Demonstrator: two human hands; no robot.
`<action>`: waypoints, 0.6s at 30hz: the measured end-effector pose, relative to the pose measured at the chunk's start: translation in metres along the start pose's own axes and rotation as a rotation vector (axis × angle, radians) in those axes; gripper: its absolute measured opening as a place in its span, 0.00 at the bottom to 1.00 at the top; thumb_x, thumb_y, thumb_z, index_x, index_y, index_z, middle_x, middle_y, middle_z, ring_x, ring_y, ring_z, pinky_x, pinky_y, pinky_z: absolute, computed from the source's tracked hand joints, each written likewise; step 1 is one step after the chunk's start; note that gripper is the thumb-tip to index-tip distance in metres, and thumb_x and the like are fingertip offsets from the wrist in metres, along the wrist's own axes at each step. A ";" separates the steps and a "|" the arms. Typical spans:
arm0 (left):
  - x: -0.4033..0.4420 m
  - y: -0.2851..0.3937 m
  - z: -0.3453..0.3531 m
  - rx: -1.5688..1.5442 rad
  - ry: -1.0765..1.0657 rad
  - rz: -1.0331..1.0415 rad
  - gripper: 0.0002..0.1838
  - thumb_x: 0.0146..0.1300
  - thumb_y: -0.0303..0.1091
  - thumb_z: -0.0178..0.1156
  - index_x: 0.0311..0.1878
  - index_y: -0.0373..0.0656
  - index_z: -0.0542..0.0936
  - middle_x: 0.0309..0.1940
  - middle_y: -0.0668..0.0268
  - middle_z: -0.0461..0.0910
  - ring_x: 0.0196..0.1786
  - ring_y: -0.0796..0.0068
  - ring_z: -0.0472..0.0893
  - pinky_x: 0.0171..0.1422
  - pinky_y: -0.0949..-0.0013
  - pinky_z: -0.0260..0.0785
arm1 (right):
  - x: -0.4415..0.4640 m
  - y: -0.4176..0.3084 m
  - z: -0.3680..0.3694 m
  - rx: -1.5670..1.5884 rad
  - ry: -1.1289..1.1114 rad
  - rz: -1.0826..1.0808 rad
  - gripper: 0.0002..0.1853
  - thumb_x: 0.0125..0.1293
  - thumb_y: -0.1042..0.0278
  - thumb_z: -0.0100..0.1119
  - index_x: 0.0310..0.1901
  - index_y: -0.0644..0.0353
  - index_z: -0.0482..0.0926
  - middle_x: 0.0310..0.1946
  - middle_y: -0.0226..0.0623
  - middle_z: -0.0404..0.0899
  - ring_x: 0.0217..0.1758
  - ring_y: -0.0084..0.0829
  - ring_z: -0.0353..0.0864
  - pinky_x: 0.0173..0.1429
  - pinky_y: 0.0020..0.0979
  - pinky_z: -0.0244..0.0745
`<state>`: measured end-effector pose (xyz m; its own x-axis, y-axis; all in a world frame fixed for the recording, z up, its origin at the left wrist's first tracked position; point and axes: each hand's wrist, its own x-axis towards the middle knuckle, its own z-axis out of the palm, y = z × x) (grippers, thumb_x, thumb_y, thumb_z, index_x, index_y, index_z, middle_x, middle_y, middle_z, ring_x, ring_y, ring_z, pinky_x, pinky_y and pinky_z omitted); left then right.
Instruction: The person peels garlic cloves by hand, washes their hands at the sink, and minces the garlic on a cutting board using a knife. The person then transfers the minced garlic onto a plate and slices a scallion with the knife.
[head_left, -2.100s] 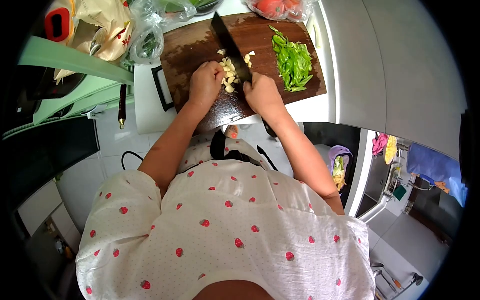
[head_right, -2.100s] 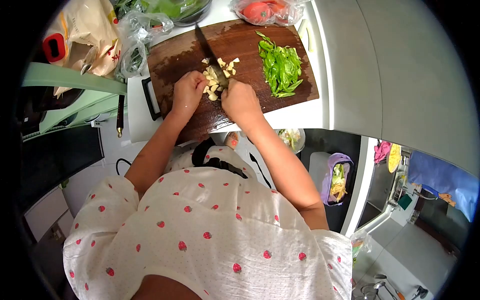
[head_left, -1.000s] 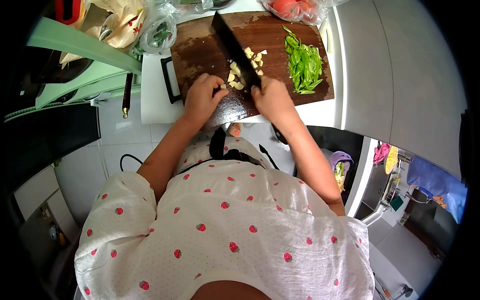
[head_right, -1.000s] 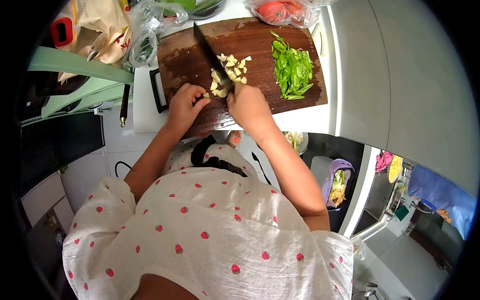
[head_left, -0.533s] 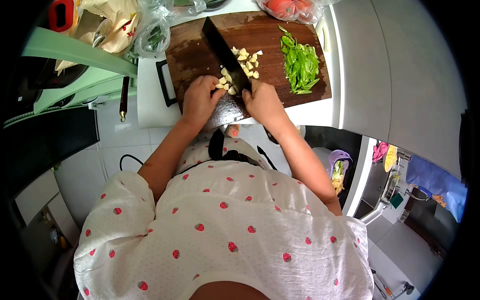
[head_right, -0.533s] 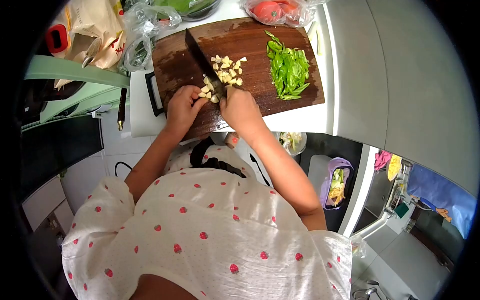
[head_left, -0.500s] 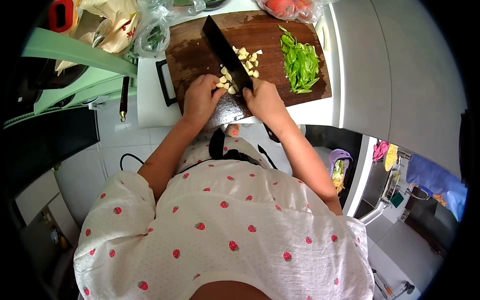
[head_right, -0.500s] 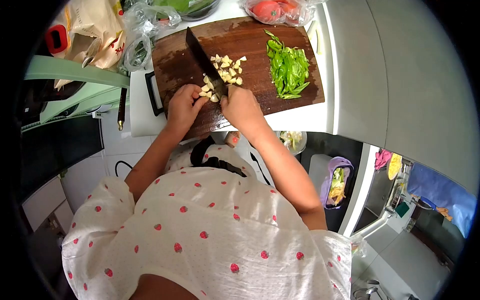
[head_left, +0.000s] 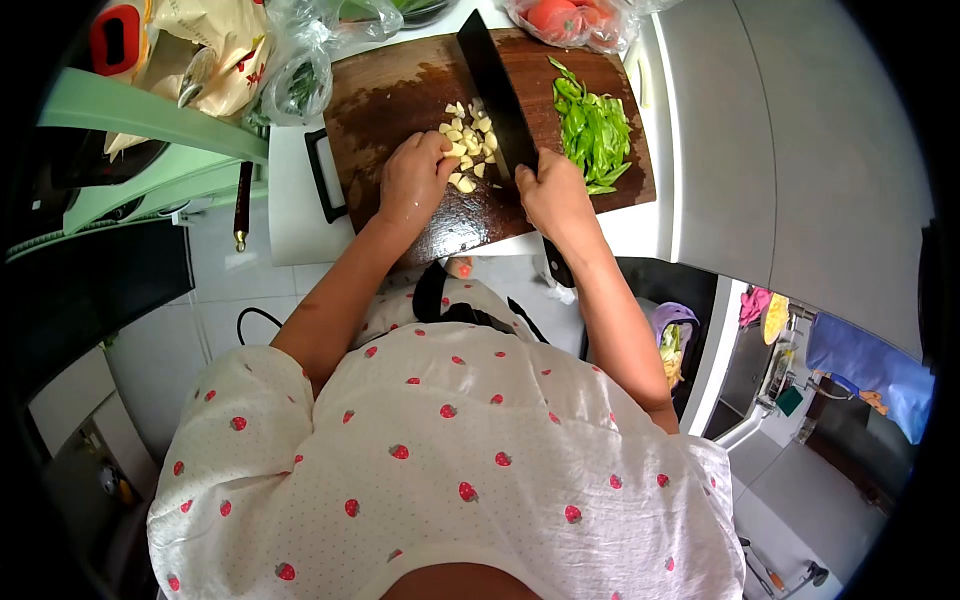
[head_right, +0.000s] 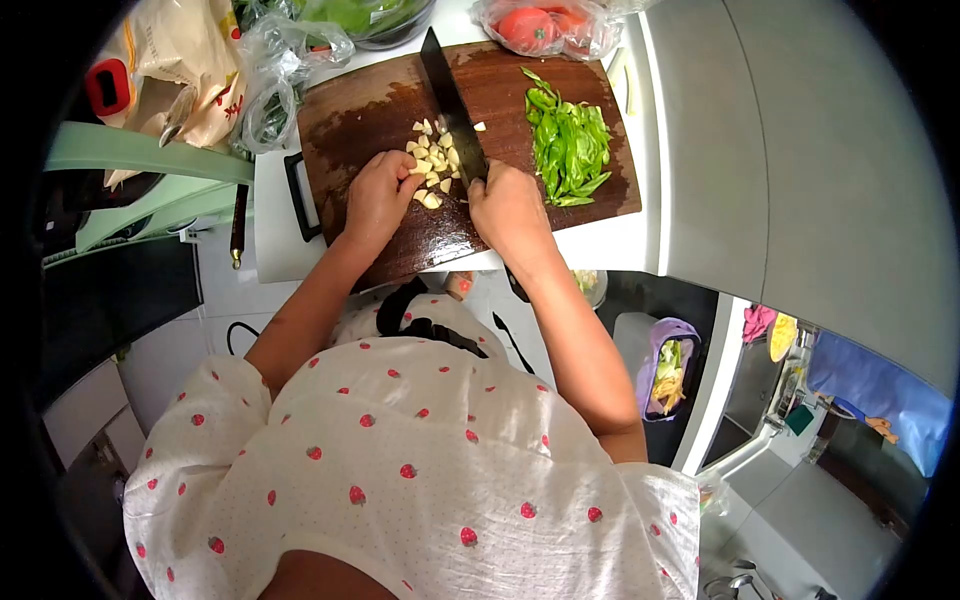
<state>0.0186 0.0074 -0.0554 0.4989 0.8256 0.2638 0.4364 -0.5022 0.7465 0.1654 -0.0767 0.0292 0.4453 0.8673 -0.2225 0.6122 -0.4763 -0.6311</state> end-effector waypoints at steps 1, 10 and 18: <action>-0.001 0.000 0.000 -0.004 0.000 -0.001 0.09 0.51 0.27 0.64 0.35 0.40 0.75 0.27 0.61 0.73 0.30 0.62 0.75 0.36 0.64 0.68 | -0.001 0.002 0.000 0.003 0.022 -0.028 0.12 0.60 0.68 0.52 0.33 0.73 0.74 0.19 0.55 0.74 0.22 0.47 0.78 0.32 0.39 0.71; 0.003 0.002 0.002 -0.026 0.005 -0.002 0.09 0.51 0.26 0.63 0.35 0.39 0.75 0.28 0.59 0.74 0.31 0.61 0.76 0.37 0.64 0.69 | 0.001 -0.009 -0.012 -0.040 0.026 0.020 0.11 0.57 0.69 0.53 0.31 0.72 0.76 0.30 0.64 0.75 0.39 0.58 0.76 0.47 0.47 0.71; 0.006 0.001 0.003 -0.031 -0.005 0.030 0.11 0.50 0.28 0.65 0.36 0.38 0.75 0.27 0.60 0.73 0.30 0.61 0.75 0.35 0.64 0.68 | 0.005 0.002 -0.003 -0.048 0.024 0.035 0.12 0.58 0.70 0.52 0.33 0.73 0.76 0.29 0.64 0.75 0.39 0.58 0.76 0.47 0.46 0.71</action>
<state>0.0242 0.0114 -0.0551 0.5148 0.8092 0.2831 0.3978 -0.5180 0.7572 0.1711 -0.0741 0.0289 0.4818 0.8467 -0.2257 0.6265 -0.5129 -0.5869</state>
